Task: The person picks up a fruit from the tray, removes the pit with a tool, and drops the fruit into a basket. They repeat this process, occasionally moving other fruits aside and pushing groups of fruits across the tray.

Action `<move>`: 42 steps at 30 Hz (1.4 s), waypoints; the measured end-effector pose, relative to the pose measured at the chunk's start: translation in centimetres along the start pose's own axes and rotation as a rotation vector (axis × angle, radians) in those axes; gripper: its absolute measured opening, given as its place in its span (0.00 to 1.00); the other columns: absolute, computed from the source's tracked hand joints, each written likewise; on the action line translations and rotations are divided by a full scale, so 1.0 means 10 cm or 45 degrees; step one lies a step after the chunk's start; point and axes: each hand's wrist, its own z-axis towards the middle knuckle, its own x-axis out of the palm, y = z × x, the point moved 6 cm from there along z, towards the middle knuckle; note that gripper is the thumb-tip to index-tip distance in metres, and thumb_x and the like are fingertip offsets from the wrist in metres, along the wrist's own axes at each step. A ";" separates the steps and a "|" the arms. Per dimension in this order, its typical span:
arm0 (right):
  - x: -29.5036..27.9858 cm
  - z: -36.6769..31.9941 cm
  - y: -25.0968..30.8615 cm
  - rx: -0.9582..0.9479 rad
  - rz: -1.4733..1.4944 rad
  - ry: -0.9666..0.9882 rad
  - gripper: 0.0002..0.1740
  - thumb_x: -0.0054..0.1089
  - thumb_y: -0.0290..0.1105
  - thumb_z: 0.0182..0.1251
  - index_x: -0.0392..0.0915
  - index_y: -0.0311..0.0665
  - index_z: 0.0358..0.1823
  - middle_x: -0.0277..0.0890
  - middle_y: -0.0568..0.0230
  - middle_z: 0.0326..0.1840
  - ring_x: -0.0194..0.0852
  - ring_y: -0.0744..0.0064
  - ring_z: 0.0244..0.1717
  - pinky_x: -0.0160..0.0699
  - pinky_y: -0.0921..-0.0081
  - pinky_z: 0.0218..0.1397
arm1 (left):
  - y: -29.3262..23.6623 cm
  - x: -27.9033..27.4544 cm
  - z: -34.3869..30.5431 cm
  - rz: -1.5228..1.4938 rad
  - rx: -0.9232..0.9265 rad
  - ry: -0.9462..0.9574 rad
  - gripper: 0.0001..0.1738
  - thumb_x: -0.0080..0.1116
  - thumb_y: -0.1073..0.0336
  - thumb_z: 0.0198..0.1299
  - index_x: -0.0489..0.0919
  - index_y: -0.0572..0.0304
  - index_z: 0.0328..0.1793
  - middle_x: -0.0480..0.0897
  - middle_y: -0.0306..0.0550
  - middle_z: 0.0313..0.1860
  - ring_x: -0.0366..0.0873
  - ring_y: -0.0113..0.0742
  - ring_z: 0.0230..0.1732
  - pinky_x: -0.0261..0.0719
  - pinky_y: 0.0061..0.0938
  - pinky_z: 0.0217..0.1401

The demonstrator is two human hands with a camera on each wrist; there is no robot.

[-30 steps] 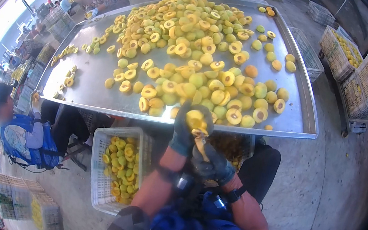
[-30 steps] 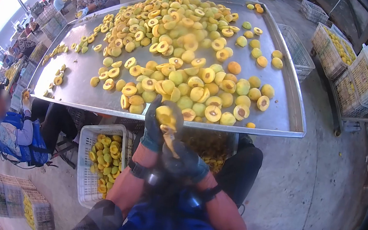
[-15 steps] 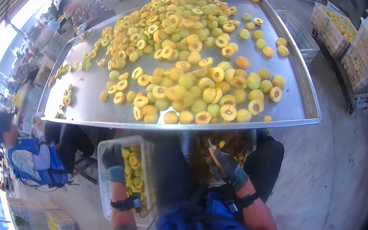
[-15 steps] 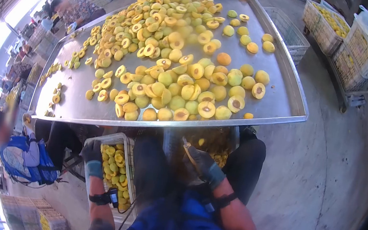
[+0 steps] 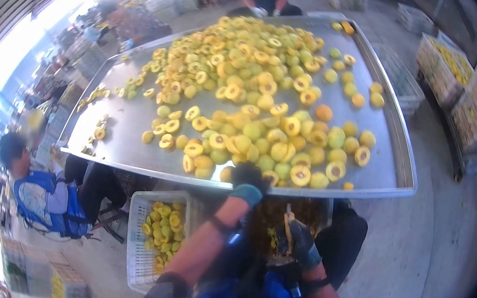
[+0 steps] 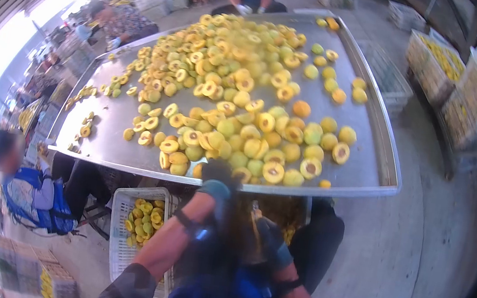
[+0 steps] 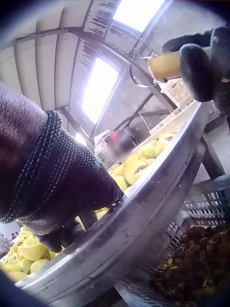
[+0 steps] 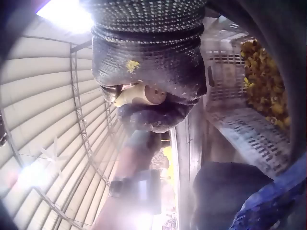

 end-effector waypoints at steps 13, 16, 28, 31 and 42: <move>-0.24 0.05 -0.23 -0.171 -0.147 -0.061 0.29 0.48 0.59 0.74 0.75 0.35 0.40 0.72 0.66 0.21 0.71 0.76 0.17 0.71 0.80 0.18 | -0.09 0.08 0.16 -0.601 0.041 -0.068 0.32 0.66 0.39 0.49 0.81 0.55 0.51 0.83 0.52 0.47 0.81 0.52 0.50 0.79 0.43 0.52; -0.07 -0.10 0.13 -0.104 0.001 -0.110 0.26 0.46 0.52 0.78 0.76 0.32 0.43 0.74 0.64 0.24 0.73 0.75 0.19 0.71 0.80 0.20 | 0.12 0.05 0.12 -1.071 0.052 -0.167 0.31 0.68 0.43 0.51 0.78 0.55 0.55 0.83 0.53 0.46 0.82 0.51 0.50 0.79 0.43 0.52; 0.55 0.12 0.94 -0.050 -0.572 -0.101 0.14 0.53 0.38 0.76 0.77 0.34 0.50 0.74 0.59 0.25 0.74 0.71 0.25 0.74 0.70 0.30 | 0.26 -0.61 -0.83 -2.463 0.421 -0.571 0.19 0.58 0.75 0.65 0.73 0.71 0.61 0.83 0.56 0.53 0.82 0.40 0.53 0.83 0.29 0.55; 0.68 0.14 0.93 -0.140 -0.871 -0.049 0.15 0.50 0.37 0.76 0.76 0.35 0.53 0.78 0.52 0.36 0.79 0.59 0.34 0.77 0.64 0.36 | 0.35 -0.22 -0.81 -1.692 0.305 -0.978 0.22 0.63 0.69 0.63 0.73 0.70 0.61 0.83 0.53 0.49 0.82 0.39 0.50 0.82 0.30 0.52; 0.90 0.16 0.96 -0.624 -1.394 -0.172 0.12 0.48 0.28 0.75 0.74 0.34 0.55 0.74 0.47 0.35 0.78 0.48 0.33 0.73 0.56 0.31 | 0.12 -0.49 -0.91 -2.311 0.201 -0.649 0.22 0.57 0.57 0.69 0.74 0.70 0.58 0.82 0.51 0.47 0.79 0.34 0.49 0.79 0.30 0.53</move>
